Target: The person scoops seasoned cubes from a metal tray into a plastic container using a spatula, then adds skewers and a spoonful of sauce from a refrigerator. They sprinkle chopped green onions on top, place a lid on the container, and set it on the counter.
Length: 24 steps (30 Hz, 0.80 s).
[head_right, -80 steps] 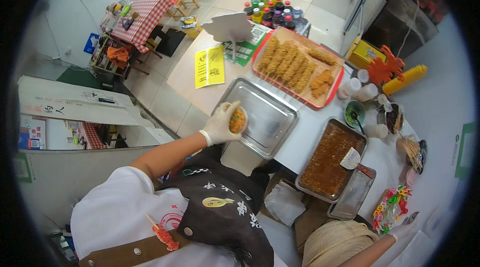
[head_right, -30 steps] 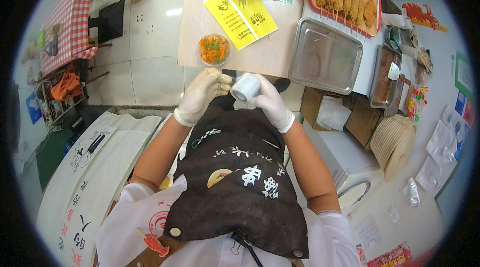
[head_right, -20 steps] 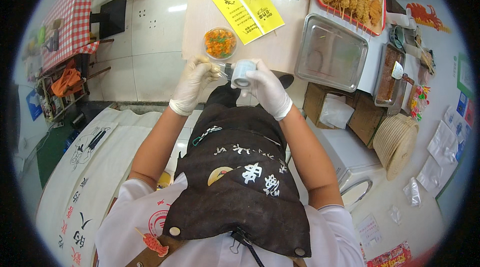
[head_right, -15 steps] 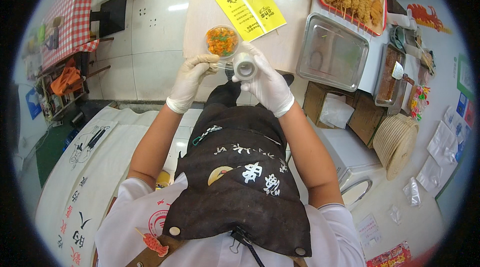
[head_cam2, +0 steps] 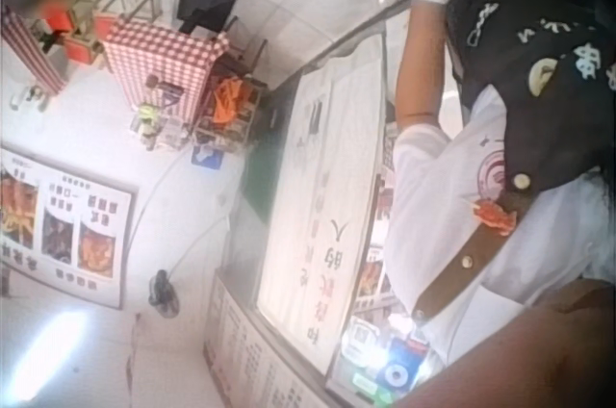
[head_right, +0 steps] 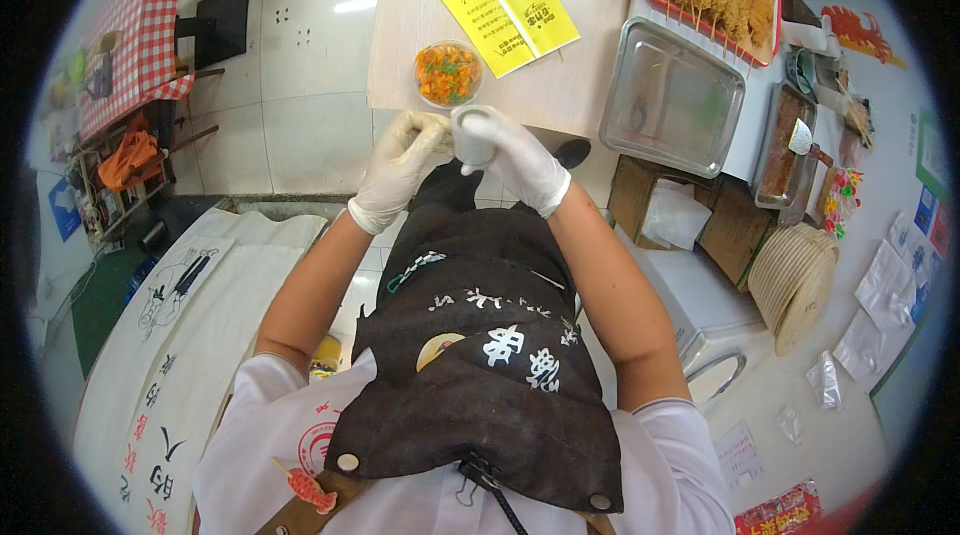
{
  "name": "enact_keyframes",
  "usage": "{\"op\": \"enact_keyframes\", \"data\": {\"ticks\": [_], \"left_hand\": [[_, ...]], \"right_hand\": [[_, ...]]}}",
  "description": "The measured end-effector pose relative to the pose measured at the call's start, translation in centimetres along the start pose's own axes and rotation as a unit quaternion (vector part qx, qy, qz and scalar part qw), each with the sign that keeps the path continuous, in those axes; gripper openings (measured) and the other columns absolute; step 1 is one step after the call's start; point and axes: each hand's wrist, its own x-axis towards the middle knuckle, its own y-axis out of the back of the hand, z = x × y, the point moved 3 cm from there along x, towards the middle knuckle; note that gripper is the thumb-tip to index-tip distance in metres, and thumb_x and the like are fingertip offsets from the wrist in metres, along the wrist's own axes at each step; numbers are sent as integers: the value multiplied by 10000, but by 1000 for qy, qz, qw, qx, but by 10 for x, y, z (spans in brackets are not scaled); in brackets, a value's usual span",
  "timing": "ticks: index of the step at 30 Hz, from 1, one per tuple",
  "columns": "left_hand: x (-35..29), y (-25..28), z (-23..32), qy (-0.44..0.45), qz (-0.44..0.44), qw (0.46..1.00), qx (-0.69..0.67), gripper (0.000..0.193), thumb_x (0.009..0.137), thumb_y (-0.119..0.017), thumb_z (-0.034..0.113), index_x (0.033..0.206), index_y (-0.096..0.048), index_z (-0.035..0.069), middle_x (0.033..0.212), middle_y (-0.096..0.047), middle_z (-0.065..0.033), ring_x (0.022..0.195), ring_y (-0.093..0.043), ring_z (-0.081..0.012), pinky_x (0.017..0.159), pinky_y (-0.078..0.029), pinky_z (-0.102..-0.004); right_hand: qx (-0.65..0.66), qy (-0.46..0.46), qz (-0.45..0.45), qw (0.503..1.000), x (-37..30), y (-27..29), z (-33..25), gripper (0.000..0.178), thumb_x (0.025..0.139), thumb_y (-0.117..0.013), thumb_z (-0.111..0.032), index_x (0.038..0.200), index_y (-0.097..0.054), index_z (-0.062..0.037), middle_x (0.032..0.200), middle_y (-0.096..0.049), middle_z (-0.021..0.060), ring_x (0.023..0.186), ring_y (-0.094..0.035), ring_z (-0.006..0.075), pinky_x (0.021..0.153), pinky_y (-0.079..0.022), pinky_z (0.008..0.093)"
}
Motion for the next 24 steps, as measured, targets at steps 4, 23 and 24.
{"op": "enact_keyframes", "data": {"ticks": [4, 23, 24], "left_hand": [[-2, 4, 3, 40, 54, 997, -46, 256, 1157, -614, 263, 1170, -606, 8, 1107, -729, -103, 1030, -711, -171, 964, -590, -355], [78, 55, -7, 36, 152, 986, 64, 262, 1095, -713, 233, 1110, -674, -25, 922, -763, -90, 762, -722, -122, 681, -581, -261], [94, 62, -10, 22, 165, 983, 82, 262, 1087, -718, 234, 1135, -681, -20, 922, -767, -93, 774, -726, -132, 693, -584, -272]], "right_hand": [[-208, 113, 5, 972, -7, -17, -6, 1041, 908, -778, -82, 1762, -182, -74, 1669, -437, 100, 1476, -489, 222, 1207, -440, 402], [-544, 252, 183, 779, 39, 36, -56, 635, 947, -769, -202, 1553, -588, -148, 1370, -674, 149, 1293, -649, 295, 1118, -514, 388], [-563, 245, 179, 769, 53, 42, -62, 588, 956, -750, -190, 1528, -617, -159, 1351, -673, 154, 1295, -640, 311, 1125, -508, 389]]}}
